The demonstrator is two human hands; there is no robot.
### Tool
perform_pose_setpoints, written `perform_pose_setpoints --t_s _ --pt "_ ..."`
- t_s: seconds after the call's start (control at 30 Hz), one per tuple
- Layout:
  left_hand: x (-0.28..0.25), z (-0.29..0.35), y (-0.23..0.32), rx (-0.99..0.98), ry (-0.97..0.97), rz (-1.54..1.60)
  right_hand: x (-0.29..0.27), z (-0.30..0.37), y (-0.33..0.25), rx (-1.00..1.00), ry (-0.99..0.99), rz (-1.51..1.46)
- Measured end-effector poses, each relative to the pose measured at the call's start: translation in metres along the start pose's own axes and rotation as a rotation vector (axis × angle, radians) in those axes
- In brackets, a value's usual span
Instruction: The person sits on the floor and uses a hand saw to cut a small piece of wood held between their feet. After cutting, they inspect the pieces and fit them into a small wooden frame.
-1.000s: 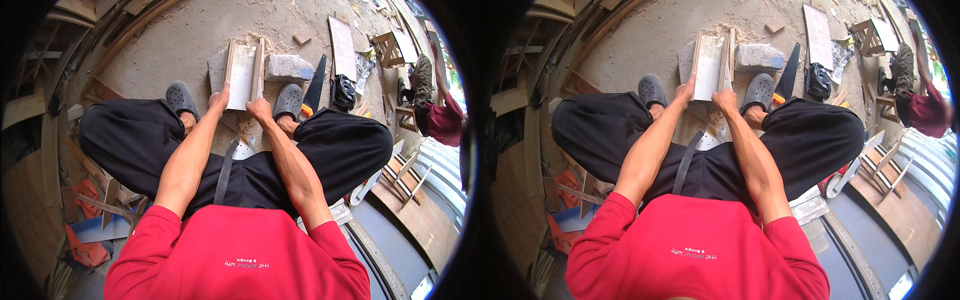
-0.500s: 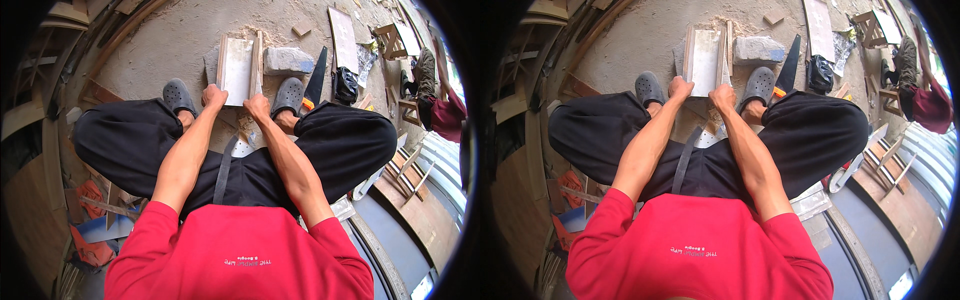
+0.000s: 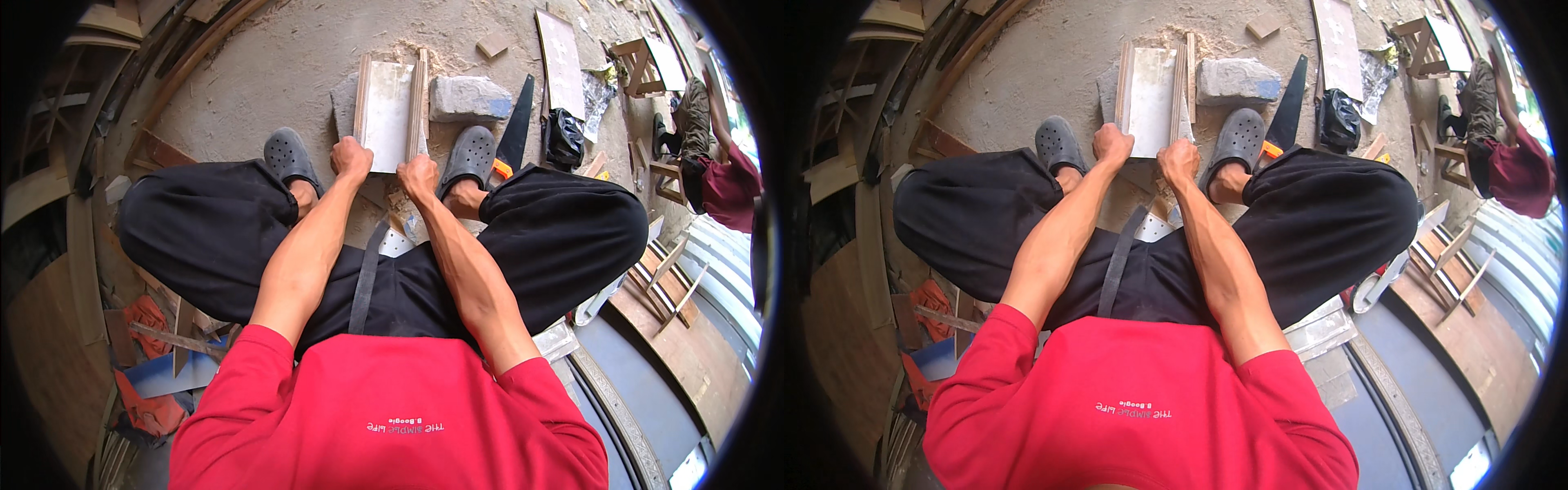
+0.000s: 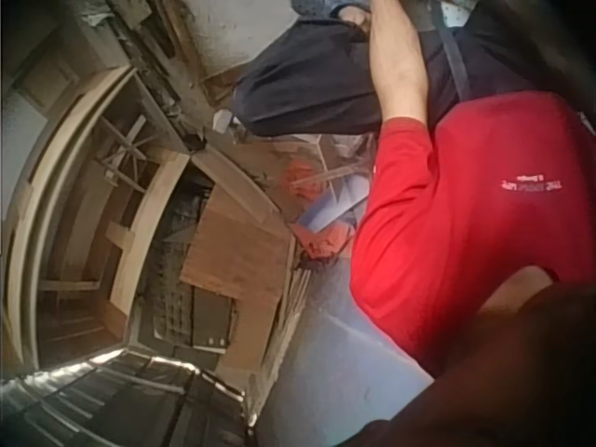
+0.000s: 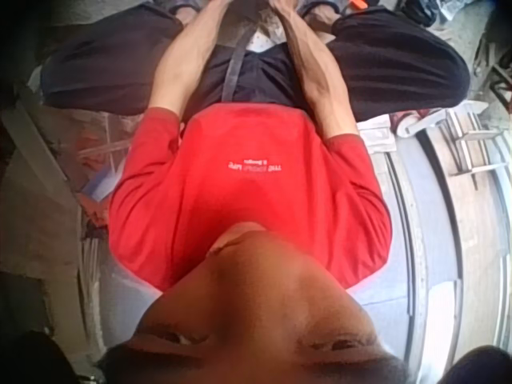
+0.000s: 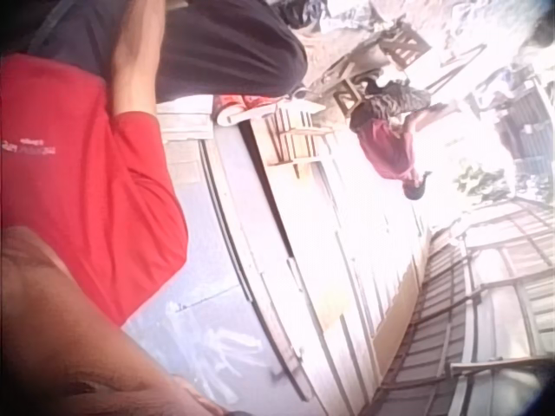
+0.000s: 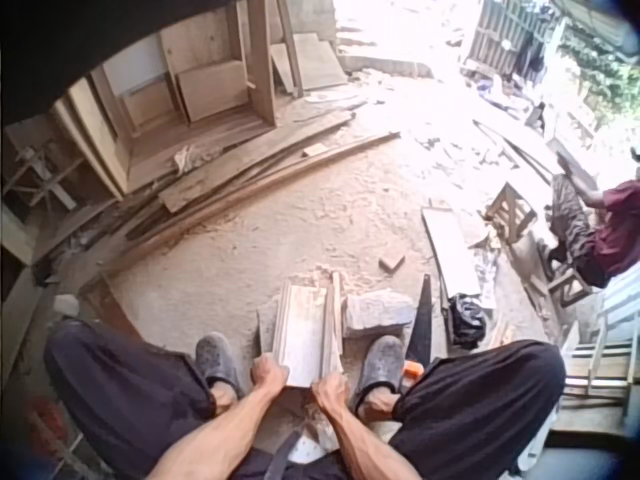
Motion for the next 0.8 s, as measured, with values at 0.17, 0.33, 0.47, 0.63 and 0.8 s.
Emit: perform_pose_setpoints --t_s 0.17,0.33,0.47,0.63,0.8 --pt "0.0013 -0.0004 -0.0007 -0.022 0.007 -0.012 -0.0001 0.0034 -0.0008 -0.010 0.018 0.005" --pt "0.0006 0.0014 0.0006 -0.041 0.006 -0.010 -0.0003 0.0050 0.0001 -0.019 0.027 0.001" --pt "-0.0005 0.0028 0.0012 -0.052 0.010 -0.005 -0.0018 0.0062 -0.0021 -0.016 0.034 0.006" --pt "0.0032 0.0053 0.0006 -0.076 0.045 0.023 0.0017 0.0041 0.0005 -0.020 0.040 0.006" --pt "0.0045 0.0057 0.0006 -0.088 0.035 0.044 0.0019 0.0010 0.0036 -0.008 0.029 0.000"
Point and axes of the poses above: each hand's wrist, its own z-axis away from the middle knuckle, its own x-axis out of the palm, y = z × x, the point moved 3 cm from there along -z, towards the middle knuckle, and after that the axes turned 2 degrees about -z, right-handed, at the moved point
